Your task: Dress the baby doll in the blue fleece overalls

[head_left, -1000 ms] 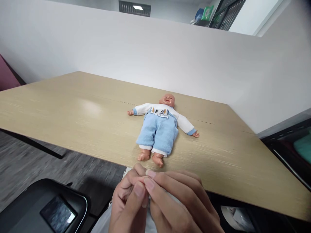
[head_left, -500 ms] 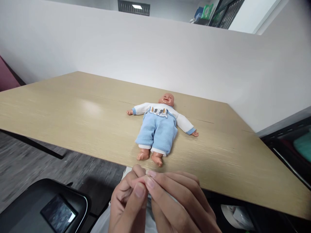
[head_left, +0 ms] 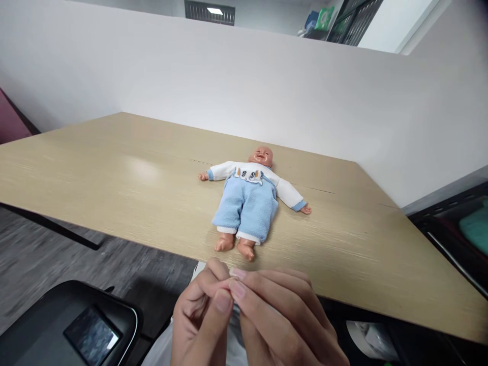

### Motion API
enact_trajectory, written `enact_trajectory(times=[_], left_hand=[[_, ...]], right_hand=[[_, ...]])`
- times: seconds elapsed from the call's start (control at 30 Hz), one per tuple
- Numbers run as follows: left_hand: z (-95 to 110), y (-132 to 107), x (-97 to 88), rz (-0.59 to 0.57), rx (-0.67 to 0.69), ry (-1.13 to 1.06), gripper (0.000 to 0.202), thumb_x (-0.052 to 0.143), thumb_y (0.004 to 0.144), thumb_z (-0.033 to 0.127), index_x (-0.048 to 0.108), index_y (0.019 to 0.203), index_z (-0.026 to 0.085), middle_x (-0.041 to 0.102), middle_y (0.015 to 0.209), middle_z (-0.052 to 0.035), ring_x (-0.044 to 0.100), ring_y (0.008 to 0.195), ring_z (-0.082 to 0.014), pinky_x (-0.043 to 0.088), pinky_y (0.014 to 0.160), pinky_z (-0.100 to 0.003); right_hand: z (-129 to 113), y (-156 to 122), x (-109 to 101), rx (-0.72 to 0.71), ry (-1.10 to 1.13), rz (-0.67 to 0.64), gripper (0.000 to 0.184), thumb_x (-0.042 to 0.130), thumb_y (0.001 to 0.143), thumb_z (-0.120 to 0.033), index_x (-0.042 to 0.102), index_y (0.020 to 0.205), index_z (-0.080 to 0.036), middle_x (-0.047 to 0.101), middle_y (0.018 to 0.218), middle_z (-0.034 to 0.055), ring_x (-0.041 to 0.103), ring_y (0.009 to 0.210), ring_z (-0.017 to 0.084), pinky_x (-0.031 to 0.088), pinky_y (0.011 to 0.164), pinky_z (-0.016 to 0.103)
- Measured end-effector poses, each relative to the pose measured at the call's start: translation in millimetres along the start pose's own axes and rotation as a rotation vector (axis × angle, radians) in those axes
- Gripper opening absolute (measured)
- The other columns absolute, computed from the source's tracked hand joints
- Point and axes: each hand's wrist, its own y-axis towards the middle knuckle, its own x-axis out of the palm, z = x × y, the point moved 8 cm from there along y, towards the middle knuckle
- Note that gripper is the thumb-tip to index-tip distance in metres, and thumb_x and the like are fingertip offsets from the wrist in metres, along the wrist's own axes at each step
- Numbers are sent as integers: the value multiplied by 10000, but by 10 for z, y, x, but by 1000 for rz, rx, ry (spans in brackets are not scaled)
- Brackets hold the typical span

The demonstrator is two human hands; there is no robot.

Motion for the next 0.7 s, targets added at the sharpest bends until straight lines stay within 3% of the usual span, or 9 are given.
enact_trajectory(times=[0.2,0.43,0.6,0.7], left_hand=[[170,-45,48,37,58,4,377,856,893,438,683,672,187,510,713,-5,514,724,-160,467,728,-288],[107,-43,27,46,28,20,373,885,871,453,708,689,180,526,730,-3,524,718,-150,470,719,-277],[18,-44,-17,103,-23,-19,348,922,833,433,726,701,178,536,734,2,535,731,-148,481,744,-275],[-1,-37,-37,141,-40,-20,368,944,799,450,727,691,173,564,738,-6,556,741,-158,496,755,-280]], right_hand=[[-25,23,-18,-13,8,-6,101,760,935,-7,803,952,-97,856,950,36,816,877,128,680,783,223],[-34,-57,-1,-34,-67,-62,95,739,970,-27,793,1007,-97,865,963,56,823,922,136,684,840,217],[8,-189,24,120,-67,83,124,738,971,-17,800,1009,-118,859,929,58,827,898,169,690,824,281],[-5,-214,84,109,-42,113,138,749,957,-9,797,1035,-113,861,936,68,827,881,177,694,790,279]])
